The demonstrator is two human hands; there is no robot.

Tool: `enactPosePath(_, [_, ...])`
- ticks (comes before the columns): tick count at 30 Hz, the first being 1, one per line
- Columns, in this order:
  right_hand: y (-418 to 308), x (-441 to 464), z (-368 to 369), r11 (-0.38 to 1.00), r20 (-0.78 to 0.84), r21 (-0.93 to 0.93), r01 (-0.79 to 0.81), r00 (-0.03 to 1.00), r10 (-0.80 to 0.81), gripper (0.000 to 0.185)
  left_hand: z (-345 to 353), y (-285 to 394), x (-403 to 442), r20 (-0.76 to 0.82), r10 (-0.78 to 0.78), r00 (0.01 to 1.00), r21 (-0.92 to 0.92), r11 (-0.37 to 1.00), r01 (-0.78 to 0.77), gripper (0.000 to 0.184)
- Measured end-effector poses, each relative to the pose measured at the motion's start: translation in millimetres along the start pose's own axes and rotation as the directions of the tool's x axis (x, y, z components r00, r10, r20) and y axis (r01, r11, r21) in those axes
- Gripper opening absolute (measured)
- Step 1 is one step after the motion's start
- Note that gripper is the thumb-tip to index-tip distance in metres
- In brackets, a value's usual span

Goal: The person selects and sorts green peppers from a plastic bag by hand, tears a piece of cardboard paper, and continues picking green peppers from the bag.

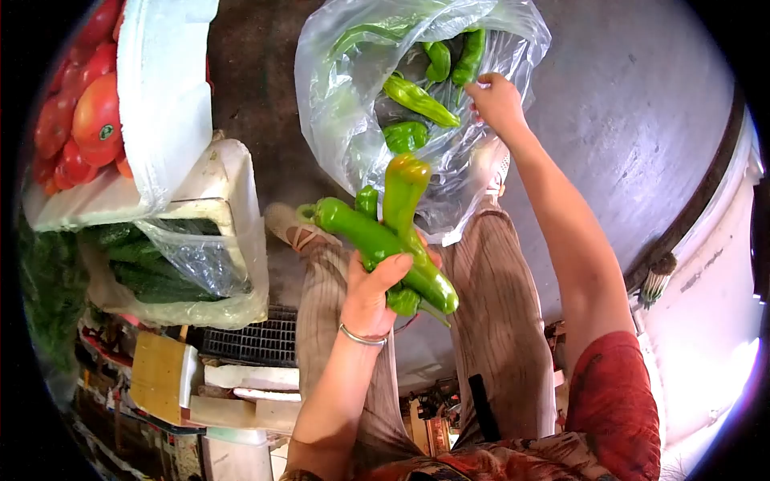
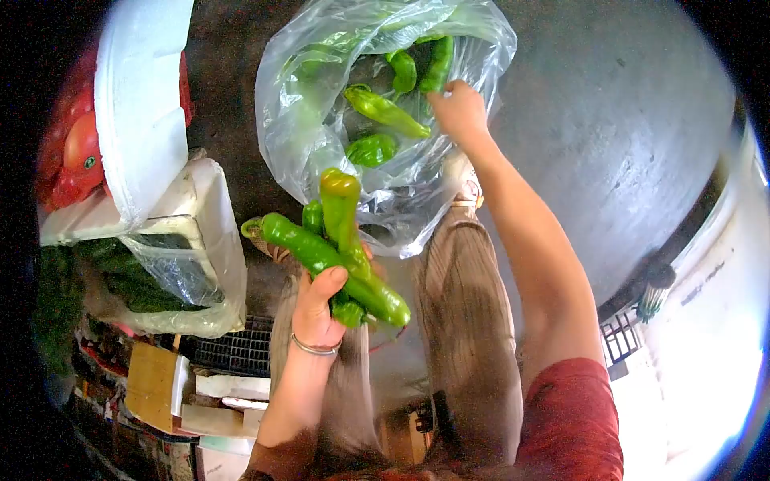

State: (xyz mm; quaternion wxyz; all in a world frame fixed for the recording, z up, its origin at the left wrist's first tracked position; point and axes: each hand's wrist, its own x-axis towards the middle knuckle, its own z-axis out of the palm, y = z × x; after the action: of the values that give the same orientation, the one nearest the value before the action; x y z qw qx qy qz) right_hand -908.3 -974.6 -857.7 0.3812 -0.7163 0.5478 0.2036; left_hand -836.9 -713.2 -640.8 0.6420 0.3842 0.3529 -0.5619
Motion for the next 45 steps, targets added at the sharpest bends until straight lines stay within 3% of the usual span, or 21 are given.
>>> enactPosePath(1, [-1, 20, 7, 1.0, -0.001, 0.0, 0.003, 1.0, -0.003, 0.05, -1, -1, 1, 0.001, 0.003, 1.0, -0.001, 1.0, -0.003, 0.059])
enactPosePath(3, [-3, 47, 22, 0.965, 0.015, -0.052, -0.255, 0.966, 0.257, 0.057, -3, -2, 1, 0.069, -0.002, 0.998, -0.077, 0.997, 0.007, 0.05])
enactPosePath(7, [7, 48, 34, 0.981, -0.22, -0.134, -0.14, 0.969, 0.108, 0.044, -4, -3, 0, 0.068, -0.033, 0.997, -0.056, 0.998, 0.037, 0.054])
enactPosePath(10, [2, 17, 4, 0.903, 0.072, 0.394, -0.171, 0.985, 0.155, 0.031, -2, -2, 1, 0.026, -0.054, 0.998, 0.056, 0.997, 0.053, 0.068])
enactPosePath(11, [1, 5, -4, 0.905, 0.067, 0.392, -0.166, 0.986, 0.152, 0.031, -3, -2, 2, 0.032, -0.052, 0.998, 0.053, 0.997, 0.05, 0.068])
enactPosePath(13, [-1, -23, -25, 0.647, 0.364, 0.664, -0.375, 0.918, 0.158, 0.027, -3, -1, 4, 0.028, -0.053, 0.998, 0.031, 0.998, 0.052, 0.072])
enactPosePath(17, [-2, -99, -47, 0.537, 0.541, 0.692, -0.483, 0.839, 0.058, 0.026, 5, 4, 6, 0.053, -0.004, 0.999, 0.009, 1.0, 0.004, 0.079])
enactPosePath(19, [-9, -140, -53, 0.632, 0.579, 0.597, -0.494, 0.811, 0.087, 0.023, 2, 5, 5, 0.085, -0.029, 0.996, -0.102, 0.994, 0.037, 0.07])
enactPosePath(21, [-20, -181, -58, 0.755, 0.625, 0.51, -0.412, 0.781, 0.003, 0.021, 0, 2, 1, 0.053, -0.062, 0.997, -0.102, 0.992, 0.067, 0.07])
enactPosePath(23, [-20, -208, -52, 0.828, 0.667, 0.542, -0.143, 0.673, -0.32, 0.028, -1, 2, -1, 0.019, -0.097, 0.995, -0.103, 0.99, 0.098, 0.071])
enactPosePath(25, [-29, -208, -62, 0.857, 0.699, 0.488, -0.164, 0.662, -0.271, 0.027, 0, 6, -1, 0.088, -0.098, 0.991, -0.093, 0.99, 0.106, 0.072])
enactPosePath(27, [-27, -179, -71, 0.853, 0.888, 0.332, -0.403, 0.439, -0.138, 0.028, 2, 5, -3, 0.039, -0.086, 0.996, -0.057, 0.995, 0.088, 0.073])
enactPosePath(28, [-30, -161, -71, 0.88, 0.875, 0.329, -0.342, 0.461, -0.148, 0.028, 2, 6, -3, -0.01, -0.069, 0.998, -0.019, 0.997, 0.069, 0.074])
enactPosePath(29, [-35, -143, -63, 0.902, 0.756, 0.347, -0.256, 0.646, -0.108, 0.026, 2, 6, -3, -0.012, -0.067, 0.998, -0.018, 0.998, 0.066, 0.074])
enactPosePath(30, [-25, -116, -50, 0.906, 0.621, 0.412, -0.096, 0.758, -0.201, 0.032, 2, 6, -4, -0.003, -0.072, 0.997, -0.029, 0.997, 0.072, 0.074])
enactPosePath(31, [-24, -90, -38, 0.97, 0.422, 0.223, 0.091, 0.889, -0.181, 0.04, 2, 7, -4, 0.007, -0.077, 0.997, -0.038, 0.996, 0.077, 0.075])
enactPosePath(32, [-39, -69, -34, 0.987, 0.253, 0.065, 0.145, 0.955, -0.156, 0.038, 2, 9, -5, 0.004, -0.076, 0.997, -0.035, 0.996, 0.076, 0.075])
enactPosePath(34, [-30, -11, -5, 0.926, -0.013, -0.127, 0.356, 0.933, -0.36, 0.047, 5, 11, -7, 0.0, -0.138, 0.99, -0.048, 0.989, 0.138, 0.078])
enactPosePath(36, [-53, 19, 8, 0.955, 0.018, -0.252, 0.154, 0.988, -0.154, 0.055, 1, 5, -6, 0.013, -0.112, 0.994, -0.036, 0.993, 0.112, 0.081])
enactPosePath(41, [-56, 27, 28, 0.963, 0.031, -0.257, 0.078, 0.997, -0.073, 0.054, -5, 3, -8, 0.134, -0.082, 0.988, -0.052, 0.995, 0.089, 0.104])
enactPosePath(45, [-27, 1, -4, 0.989, -0.036, -0.044, 0.144, 0.989, -0.145, 0.045, -1, 10, -8, 0.091, -0.088, 0.992, -0.14, 0.985, 0.101, 0.113])
